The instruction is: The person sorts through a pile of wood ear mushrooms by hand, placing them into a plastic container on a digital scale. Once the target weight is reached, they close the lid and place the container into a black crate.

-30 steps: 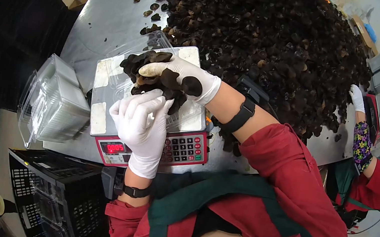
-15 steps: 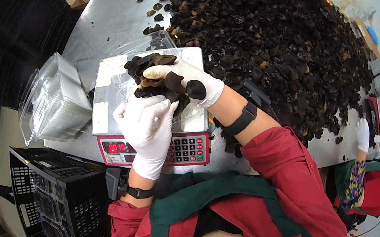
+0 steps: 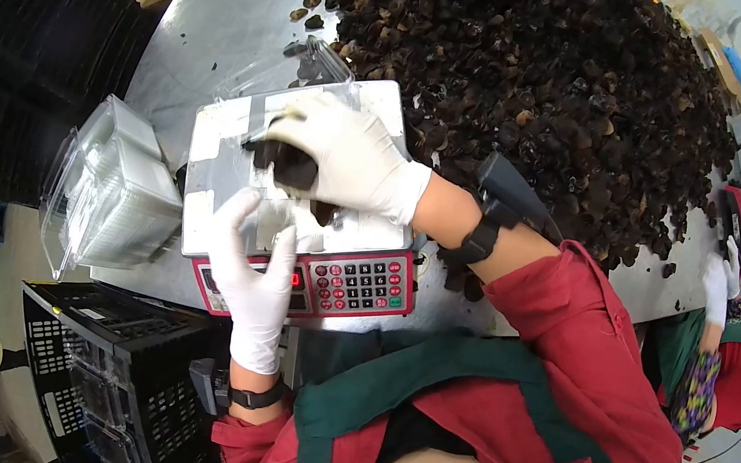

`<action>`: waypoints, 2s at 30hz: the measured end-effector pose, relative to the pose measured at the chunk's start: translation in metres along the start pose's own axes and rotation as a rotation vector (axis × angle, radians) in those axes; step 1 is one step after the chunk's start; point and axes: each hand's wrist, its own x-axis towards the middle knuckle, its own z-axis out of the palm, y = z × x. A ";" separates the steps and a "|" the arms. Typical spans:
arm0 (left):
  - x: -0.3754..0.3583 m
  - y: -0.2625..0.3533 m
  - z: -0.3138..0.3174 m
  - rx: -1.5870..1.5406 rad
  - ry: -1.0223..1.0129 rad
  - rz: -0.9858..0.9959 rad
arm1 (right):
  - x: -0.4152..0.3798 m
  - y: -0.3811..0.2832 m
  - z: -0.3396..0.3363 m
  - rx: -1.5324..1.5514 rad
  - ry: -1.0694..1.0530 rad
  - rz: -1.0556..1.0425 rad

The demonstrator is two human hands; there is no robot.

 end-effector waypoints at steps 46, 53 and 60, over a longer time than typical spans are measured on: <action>0.027 0.010 0.010 0.218 -0.290 0.155 | -0.244 0.002 -0.051 -0.387 -0.086 0.414; 0.021 0.003 0.007 0.223 -0.168 0.200 | -0.224 0.021 -0.068 -0.132 0.276 0.490; 0.030 -0.005 0.006 0.123 -0.177 0.138 | -0.180 0.031 -0.112 0.159 0.341 0.642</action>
